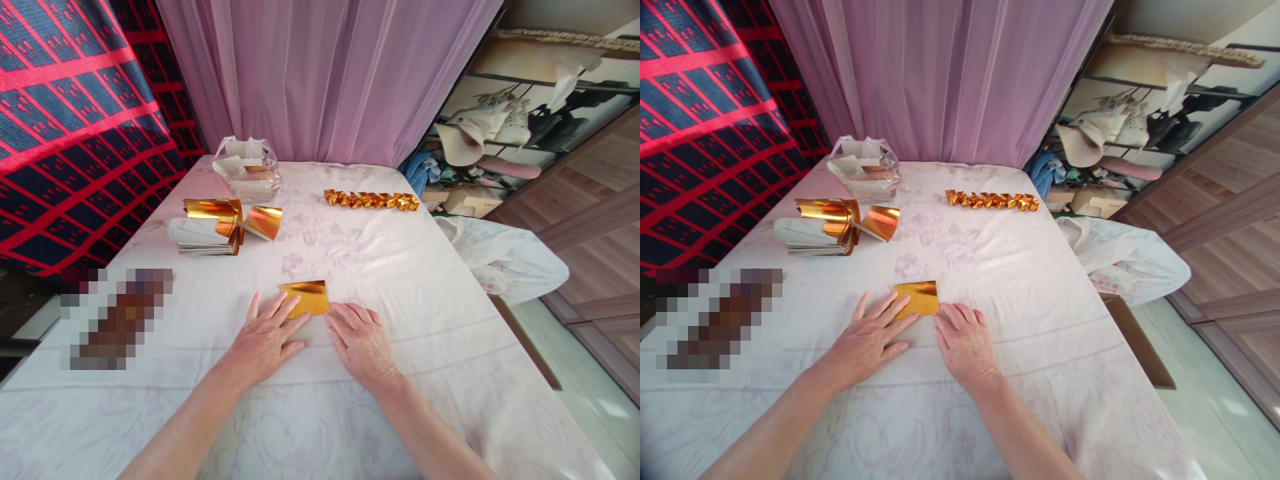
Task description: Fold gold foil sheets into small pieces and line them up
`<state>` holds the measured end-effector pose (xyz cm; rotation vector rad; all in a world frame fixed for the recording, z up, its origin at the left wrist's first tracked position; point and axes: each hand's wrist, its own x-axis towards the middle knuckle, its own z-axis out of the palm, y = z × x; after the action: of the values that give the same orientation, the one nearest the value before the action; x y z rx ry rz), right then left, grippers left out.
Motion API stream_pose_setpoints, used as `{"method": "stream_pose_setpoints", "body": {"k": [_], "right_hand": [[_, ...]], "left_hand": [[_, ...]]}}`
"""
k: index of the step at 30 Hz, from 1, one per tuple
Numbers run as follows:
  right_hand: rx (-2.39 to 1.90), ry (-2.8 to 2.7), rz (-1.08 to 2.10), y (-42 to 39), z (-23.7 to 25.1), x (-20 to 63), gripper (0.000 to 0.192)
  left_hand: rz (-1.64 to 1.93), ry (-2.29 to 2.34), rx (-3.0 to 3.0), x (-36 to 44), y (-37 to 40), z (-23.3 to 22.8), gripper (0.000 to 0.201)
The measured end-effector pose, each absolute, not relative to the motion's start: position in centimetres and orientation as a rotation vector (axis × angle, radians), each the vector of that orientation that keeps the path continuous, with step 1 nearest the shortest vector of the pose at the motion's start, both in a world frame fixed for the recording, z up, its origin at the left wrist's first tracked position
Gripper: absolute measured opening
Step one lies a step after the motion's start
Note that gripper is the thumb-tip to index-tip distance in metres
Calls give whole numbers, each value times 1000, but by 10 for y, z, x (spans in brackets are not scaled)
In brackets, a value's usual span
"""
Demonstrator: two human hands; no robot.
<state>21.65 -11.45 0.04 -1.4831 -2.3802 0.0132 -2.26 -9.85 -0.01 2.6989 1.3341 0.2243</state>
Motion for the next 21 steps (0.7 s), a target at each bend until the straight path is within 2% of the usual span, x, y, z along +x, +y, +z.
{"method": "stream_pose_setpoints", "body": {"k": [6, 10, 21], "right_hand": [[-1497, -2375, 24, -114, -1, 213, 29], [-1498, -2369, 26, -113, -2, 213, 30], [-1465, -2313, -58, -114, -5, 213, 25]], "left_hand": [[349, 1389, 2758, 0, -103, 11, 43], [322, 1353, 2756, 10, -105, 10, 50], [400, 1457, 2784, -32, -114, -2, 45]]}}
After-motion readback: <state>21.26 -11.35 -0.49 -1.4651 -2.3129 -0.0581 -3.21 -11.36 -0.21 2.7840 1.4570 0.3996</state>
